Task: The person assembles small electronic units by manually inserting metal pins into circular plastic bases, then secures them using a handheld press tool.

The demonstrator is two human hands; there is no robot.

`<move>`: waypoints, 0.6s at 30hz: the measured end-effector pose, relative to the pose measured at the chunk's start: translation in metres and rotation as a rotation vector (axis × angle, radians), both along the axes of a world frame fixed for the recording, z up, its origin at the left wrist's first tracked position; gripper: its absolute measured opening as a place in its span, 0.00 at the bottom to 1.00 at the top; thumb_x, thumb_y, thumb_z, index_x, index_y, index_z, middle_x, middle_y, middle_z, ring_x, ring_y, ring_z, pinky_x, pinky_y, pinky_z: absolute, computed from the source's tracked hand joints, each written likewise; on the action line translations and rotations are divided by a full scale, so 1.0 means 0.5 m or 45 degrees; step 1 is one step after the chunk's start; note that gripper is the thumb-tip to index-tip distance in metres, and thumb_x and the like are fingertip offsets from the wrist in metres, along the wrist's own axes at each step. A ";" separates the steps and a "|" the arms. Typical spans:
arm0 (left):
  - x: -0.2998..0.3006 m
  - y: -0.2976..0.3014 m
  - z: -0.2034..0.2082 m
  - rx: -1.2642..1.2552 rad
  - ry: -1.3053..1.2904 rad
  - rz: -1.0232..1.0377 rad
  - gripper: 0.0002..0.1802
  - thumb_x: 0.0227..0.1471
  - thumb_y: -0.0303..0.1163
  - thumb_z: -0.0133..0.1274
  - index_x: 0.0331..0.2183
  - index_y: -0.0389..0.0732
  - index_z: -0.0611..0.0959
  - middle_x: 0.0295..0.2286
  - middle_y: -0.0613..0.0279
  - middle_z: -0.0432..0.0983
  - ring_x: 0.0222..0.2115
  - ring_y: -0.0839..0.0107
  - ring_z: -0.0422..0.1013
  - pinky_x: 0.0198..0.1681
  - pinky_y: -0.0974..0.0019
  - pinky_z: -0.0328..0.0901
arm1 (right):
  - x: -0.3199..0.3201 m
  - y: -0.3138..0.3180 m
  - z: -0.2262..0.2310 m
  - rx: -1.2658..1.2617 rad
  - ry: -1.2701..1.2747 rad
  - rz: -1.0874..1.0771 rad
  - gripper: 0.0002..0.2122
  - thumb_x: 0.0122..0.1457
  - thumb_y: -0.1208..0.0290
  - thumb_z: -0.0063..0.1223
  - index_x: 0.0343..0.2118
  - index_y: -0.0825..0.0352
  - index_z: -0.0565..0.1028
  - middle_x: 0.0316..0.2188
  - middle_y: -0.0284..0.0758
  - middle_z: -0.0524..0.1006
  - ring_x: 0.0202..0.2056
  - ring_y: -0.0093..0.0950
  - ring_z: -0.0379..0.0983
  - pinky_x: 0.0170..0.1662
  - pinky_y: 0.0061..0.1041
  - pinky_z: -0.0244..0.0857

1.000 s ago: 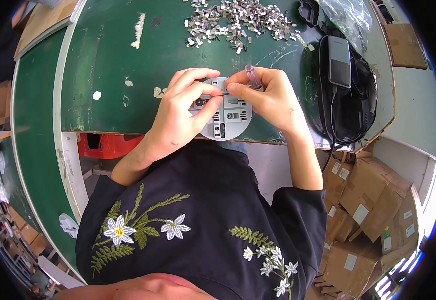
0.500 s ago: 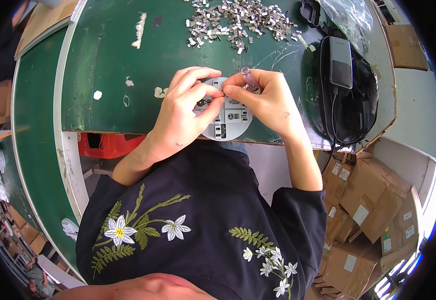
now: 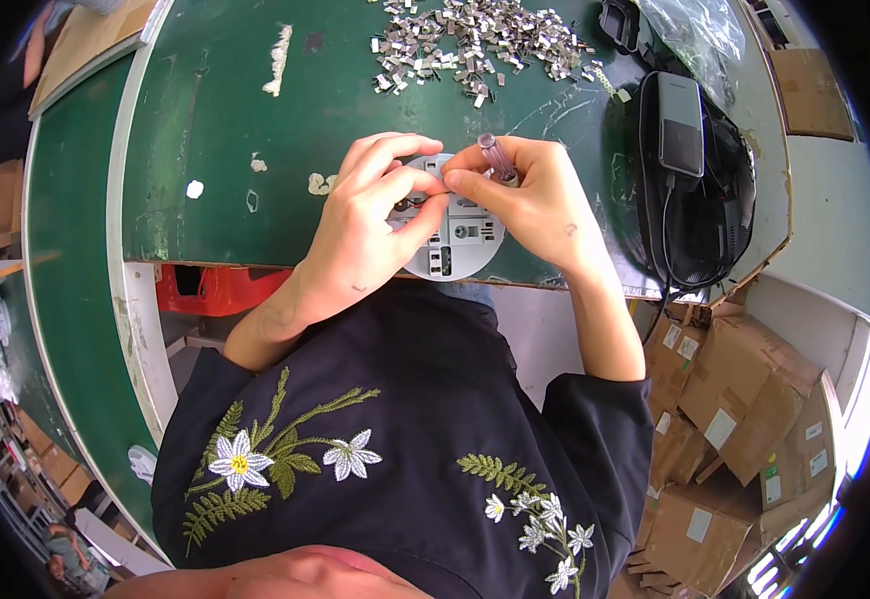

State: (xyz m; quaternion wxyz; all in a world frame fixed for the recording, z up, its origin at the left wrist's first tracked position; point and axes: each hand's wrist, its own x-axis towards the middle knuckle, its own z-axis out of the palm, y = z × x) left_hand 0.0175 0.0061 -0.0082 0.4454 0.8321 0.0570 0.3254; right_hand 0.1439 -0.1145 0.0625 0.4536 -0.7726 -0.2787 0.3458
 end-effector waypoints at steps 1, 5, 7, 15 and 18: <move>0.000 -0.001 0.001 -0.014 0.003 -0.002 0.07 0.41 0.20 0.62 0.26 0.38 0.79 0.45 0.57 0.73 0.47 0.58 0.68 0.50 0.61 0.66 | 0.000 0.000 0.000 -0.001 0.002 -0.002 0.05 0.54 0.77 0.60 0.30 0.72 0.82 0.21 0.28 0.77 0.22 0.14 0.65 0.26 0.12 0.58; -0.001 0.000 0.006 -0.043 0.008 -0.003 0.07 0.41 0.21 0.62 0.26 0.38 0.80 0.46 0.58 0.74 0.46 0.60 0.68 0.48 0.62 0.66 | -0.002 0.000 -0.004 -0.005 0.010 -0.011 0.05 0.54 0.76 0.60 0.30 0.72 0.82 0.21 0.28 0.77 0.22 0.14 0.64 0.25 0.12 0.58; -0.002 0.001 0.008 -0.045 0.001 0.002 0.06 0.42 0.21 0.63 0.27 0.38 0.82 0.47 0.60 0.74 0.45 0.64 0.68 0.45 0.66 0.66 | -0.004 -0.003 -0.007 -0.007 0.018 -0.026 0.05 0.54 0.76 0.60 0.31 0.72 0.82 0.20 0.28 0.77 0.21 0.14 0.64 0.24 0.12 0.57; -0.003 0.009 0.004 -0.100 -0.001 -0.037 0.06 0.43 0.22 0.64 0.28 0.38 0.83 0.47 0.61 0.74 0.44 0.66 0.68 0.44 0.68 0.66 | 0.014 -0.019 -0.014 0.024 0.147 -0.019 0.04 0.55 0.78 0.60 0.33 0.72 0.82 0.18 0.28 0.74 0.15 0.12 0.58 0.18 0.10 0.48; -0.004 0.010 0.003 -0.124 0.015 -0.053 0.06 0.44 0.22 0.64 0.28 0.38 0.84 0.48 0.61 0.74 0.44 0.67 0.68 0.44 0.68 0.66 | 0.015 -0.017 -0.011 -0.030 0.206 -0.016 0.05 0.55 0.77 0.61 0.33 0.72 0.82 0.19 0.28 0.75 0.17 0.14 0.61 0.20 0.12 0.53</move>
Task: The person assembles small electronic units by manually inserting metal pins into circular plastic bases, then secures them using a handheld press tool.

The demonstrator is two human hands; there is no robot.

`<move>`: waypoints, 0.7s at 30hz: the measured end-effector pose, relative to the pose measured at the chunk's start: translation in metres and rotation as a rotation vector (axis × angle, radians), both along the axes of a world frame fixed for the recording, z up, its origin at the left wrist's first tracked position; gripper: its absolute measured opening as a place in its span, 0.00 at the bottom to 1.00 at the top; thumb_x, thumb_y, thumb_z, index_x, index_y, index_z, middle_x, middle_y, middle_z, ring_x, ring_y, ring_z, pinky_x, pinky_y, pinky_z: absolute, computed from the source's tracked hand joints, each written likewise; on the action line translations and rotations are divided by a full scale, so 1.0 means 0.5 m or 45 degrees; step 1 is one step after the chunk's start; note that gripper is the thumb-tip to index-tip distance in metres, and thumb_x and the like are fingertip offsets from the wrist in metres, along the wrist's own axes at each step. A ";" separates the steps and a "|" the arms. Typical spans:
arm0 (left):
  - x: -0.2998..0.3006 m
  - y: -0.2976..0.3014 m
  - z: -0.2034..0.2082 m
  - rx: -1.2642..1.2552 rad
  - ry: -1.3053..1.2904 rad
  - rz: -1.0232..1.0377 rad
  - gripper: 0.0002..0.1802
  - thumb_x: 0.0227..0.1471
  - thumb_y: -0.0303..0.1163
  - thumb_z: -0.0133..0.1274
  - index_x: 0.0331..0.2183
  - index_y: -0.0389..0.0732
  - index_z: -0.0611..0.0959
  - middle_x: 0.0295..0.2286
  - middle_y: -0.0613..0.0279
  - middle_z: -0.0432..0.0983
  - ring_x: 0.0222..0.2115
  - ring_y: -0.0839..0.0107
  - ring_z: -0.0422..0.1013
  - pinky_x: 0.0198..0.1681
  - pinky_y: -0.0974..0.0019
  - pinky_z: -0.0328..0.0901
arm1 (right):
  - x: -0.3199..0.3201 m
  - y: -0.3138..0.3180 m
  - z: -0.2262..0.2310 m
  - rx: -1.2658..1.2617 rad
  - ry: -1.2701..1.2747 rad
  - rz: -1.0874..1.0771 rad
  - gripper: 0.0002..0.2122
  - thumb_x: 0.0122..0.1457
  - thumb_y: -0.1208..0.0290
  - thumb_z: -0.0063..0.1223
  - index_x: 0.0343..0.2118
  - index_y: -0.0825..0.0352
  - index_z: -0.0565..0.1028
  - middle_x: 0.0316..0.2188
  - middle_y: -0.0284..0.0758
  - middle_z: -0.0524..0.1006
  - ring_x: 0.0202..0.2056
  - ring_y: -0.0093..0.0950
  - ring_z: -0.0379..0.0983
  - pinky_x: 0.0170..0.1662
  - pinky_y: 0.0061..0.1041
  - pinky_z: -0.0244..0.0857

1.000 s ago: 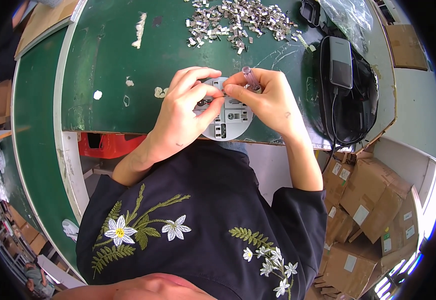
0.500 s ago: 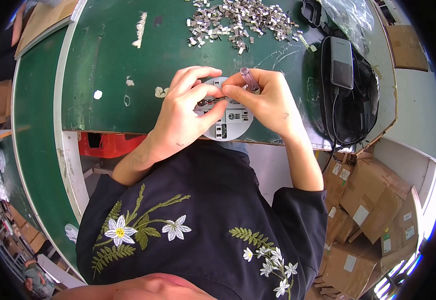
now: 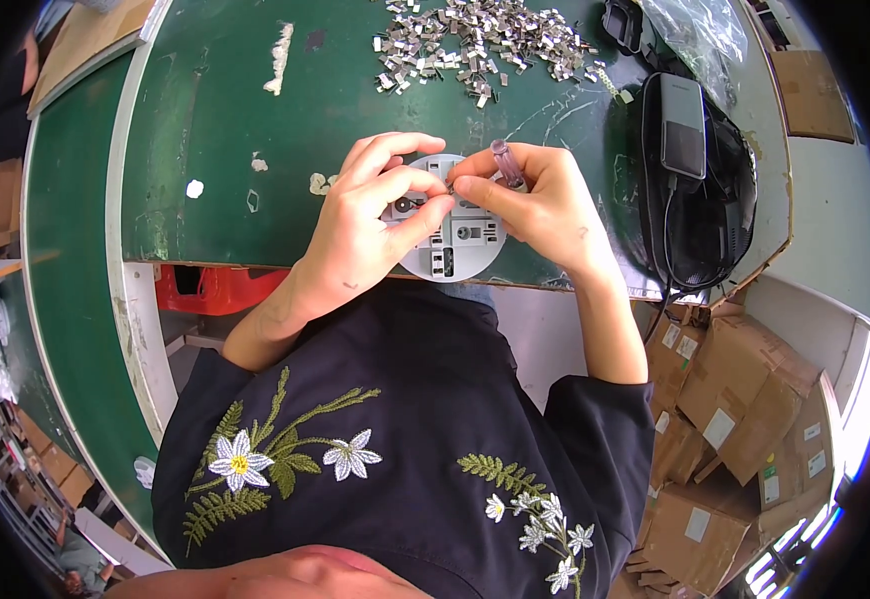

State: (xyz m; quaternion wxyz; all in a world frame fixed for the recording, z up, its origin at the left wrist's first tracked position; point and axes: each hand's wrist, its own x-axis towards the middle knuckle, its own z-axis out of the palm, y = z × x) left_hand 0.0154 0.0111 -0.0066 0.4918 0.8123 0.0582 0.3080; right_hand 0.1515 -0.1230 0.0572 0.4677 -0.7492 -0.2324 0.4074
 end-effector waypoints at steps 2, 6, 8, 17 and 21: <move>-0.001 0.001 0.001 -0.016 0.011 -0.009 0.05 0.45 0.22 0.63 0.29 0.38 0.84 0.48 0.61 0.74 0.44 0.67 0.68 0.43 0.68 0.66 | 0.000 0.000 -0.002 0.006 0.009 -0.009 0.05 0.55 0.77 0.60 0.33 0.72 0.82 0.19 0.29 0.75 0.16 0.15 0.62 0.20 0.12 0.53; -0.007 0.003 0.004 -0.064 0.044 -0.034 0.05 0.47 0.22 0.62 0.30 0.37 0.84 0.48 0.61 0.74 0.43 0.67 0.68 0.43 0.68 0.66 | -0.001 0.000 -0.006 0.024 0.039 -0.033 0.04 0.56 0.78 0.60 0.33 0.72 0.81 0.20 0.30 0.76 0.16 0.15 0.62 0.19 0.13 0.54; -0.010 0.006 0.004 -0.084 0.047 -0.062 0.05 0.48 0.22 0.61 0.31 0.37 0.84 0.48 0.60 0.74 0.43 0.68 0.68 0.41 0.69 0.66 | -0.004 -0.001 -0.006 0.038 0.008 -0.004 0.03 0.56 0.78 0.59 0.32 0.72 0.80 0.21 0.30 0.76 0.15 0.15 0.63 0.19 0.14 0.55; -0.025 0.005 0.015 -0.169 0.124 -0.050 0.06 0.50 0.20 0.58 0.34 0.35 0.83 0.47 0.60 0.75 0.38 0.71 0.70 0.38 0.71 0.66 | -0.025 0.001 -0.002 0.034 -0.467 0.241 0.01 0.57 0.81 0.56 0.31 0.72 0.75 0.26 0.33 0.74 0.19 0.22 0.67 0.23 0.19 0.60; -0.030 0.005 0.019 -0.153 0.153 -0.025 0.06 0.50 0.19 0.58 0.34 0.34 0.83 0.47 0.60 0.75 0.36 0.71 0.71 0.37 0.72 0.66 | -0.029 -0.001 -0.017 0.166 -0.878 0.447 0.03 0.56 0.82 0.54 0.33 0.72 0.73 0.29 0.36 0.72 0.23 0.28 0.70 0.26 0.24 0.64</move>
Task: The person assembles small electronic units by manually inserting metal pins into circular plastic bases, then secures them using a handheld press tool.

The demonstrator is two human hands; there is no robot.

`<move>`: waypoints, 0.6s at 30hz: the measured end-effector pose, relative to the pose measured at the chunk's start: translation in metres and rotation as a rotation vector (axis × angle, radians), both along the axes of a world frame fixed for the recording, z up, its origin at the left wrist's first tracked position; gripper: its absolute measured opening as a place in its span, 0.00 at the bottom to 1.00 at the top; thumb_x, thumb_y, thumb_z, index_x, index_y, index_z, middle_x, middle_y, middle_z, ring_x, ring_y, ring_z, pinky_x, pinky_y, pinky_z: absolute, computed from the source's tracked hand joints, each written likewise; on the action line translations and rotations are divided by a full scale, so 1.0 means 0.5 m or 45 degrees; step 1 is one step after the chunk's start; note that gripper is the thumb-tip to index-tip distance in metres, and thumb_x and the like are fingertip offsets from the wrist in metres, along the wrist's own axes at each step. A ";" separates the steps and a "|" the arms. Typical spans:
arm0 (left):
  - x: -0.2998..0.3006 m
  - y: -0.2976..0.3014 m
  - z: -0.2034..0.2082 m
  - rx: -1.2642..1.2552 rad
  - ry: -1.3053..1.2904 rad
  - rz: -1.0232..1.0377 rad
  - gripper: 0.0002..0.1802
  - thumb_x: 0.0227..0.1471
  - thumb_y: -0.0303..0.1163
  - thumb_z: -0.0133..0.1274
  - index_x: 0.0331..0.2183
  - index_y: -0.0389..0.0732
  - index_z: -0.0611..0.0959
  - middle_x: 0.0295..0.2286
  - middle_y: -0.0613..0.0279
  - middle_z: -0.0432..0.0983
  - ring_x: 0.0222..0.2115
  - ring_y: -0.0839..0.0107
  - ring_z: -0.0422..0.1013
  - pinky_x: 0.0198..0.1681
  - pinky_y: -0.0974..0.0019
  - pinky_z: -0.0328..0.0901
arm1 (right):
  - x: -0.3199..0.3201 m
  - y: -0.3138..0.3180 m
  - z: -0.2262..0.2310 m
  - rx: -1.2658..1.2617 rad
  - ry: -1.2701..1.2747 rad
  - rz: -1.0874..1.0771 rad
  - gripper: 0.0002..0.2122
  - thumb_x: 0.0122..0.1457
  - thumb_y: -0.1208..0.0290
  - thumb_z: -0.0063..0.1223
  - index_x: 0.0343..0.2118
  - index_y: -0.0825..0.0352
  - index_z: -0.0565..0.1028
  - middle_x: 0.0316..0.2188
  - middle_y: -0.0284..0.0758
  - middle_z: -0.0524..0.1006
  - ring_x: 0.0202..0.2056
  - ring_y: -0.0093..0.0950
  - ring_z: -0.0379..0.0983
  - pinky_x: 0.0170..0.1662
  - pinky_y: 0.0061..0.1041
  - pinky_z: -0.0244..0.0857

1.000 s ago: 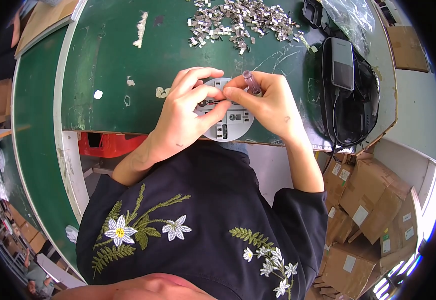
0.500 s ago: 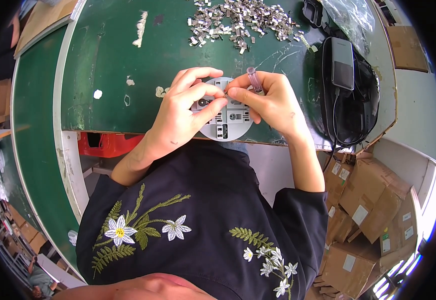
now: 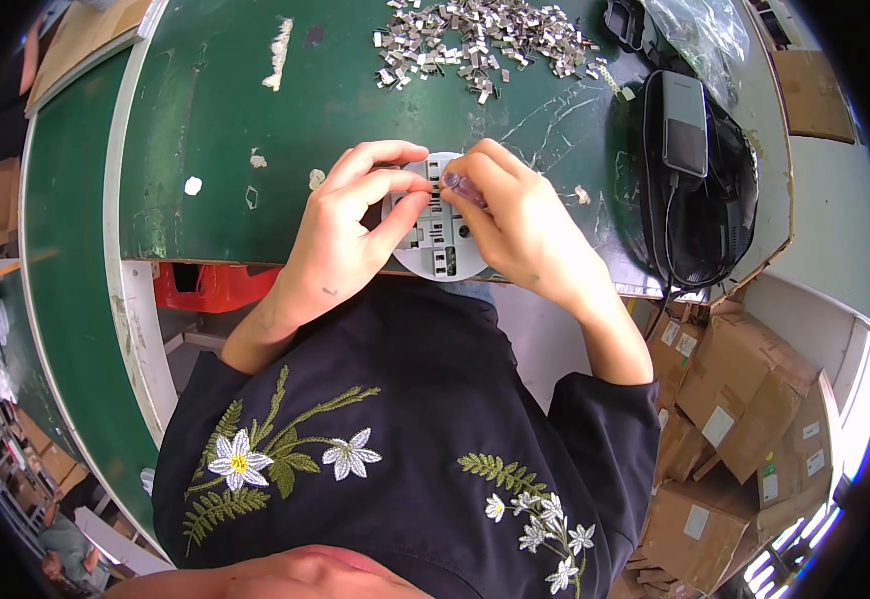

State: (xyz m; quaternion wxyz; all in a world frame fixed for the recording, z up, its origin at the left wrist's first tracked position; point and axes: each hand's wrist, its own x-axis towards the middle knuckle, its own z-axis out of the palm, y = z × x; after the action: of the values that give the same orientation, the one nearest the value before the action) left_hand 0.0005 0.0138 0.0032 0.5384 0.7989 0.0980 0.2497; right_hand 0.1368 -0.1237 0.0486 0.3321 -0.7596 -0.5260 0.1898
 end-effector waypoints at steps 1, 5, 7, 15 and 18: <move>-0.001 0.000 -0.001 0.002 -0.010 0.005 0.06 0.50 0.19 0.58 0.34 0.34 0.83 0.46 0.60 0.76 0.36 0.71 0.71 0.37 0.72 0.66 | -0.004 0.001 0.000 -0.005 -0.036 0.013 0.04 0.56 0.83 0.54 0.34 0.71 0.73 0.30 0.36 0.72 0.24 0.30 0.70 0.27 0.25 0.64; -0.003 0.000 -0.003 0.006 -0.042 0.021 0.06 0.50 0.19 0.58 0.33 0.34 0.83 0.46 0.60 0.76 0.36 0.71 0.71 0.37 0.72 0.66 | -0.017 0.002 0.000 -0.024 -0.144 0.052 0.06 0.55 0.84 0.53 0.36 0.71 0.72 0.33 0.38 0.71 0.26 0.36 0.71 0.30 0.30 0.66; -0.005 0.000 -0.002 0.003 -0.039 0.022 0.05 0.50 0.19 0.58 0.33 0.33 0.83 0.45 0.60 0.76 0.36 0.70 0.72 0.37 0.71 0.67 | -0.018 0.001 -0.003 -0.001 -0.178 0.069 0.08 0.55 0.84 0.53 0.37 0.71 0.71 0.33 0.38 0.71 0.26 0.36 0.71 0.30 0.32 0.67; -0.004 0.001 -0.005 0.010 -0.062 0.032 0.06 0.49 0.18 0.58 0.33 0.33 0.84 0.44 0.60 0.76 0.35 0.71 0.71 0.36 0.72 0.66 | -0.033 0.000 -0.005 -0.017 -0.193 0.032 0.10 0.52 0.88 0.53 0.37 0.71 0.73 0.36 0.38 0.74 0.28 0.33 0.70 0.33 0.25 0.66; -0.006 0.003 0.001 0.016 -0.031 0.025 0.06 0.48 0.18 0.58 0.33 0.33 0.85 0.44 0.60 0.77 0.34 0.71 0.70 0.34 0.73 0.65 | -0.041 0.000 -0.005 -0.013 -0.227 0.025 0.11 0.50 0.88 0.53 0.38 0.71 0.74 0.36 0.38 0.74 0.29 0.34 0.71 0.34 0.27 0.67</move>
State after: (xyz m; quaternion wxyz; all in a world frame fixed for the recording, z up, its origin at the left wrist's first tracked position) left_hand -0.0026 0.0156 0.0036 0.5321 0.7980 0.0976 0.2654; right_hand 0.1162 -0.1237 0.0461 0.2784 -0.7700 -0.5598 0.1275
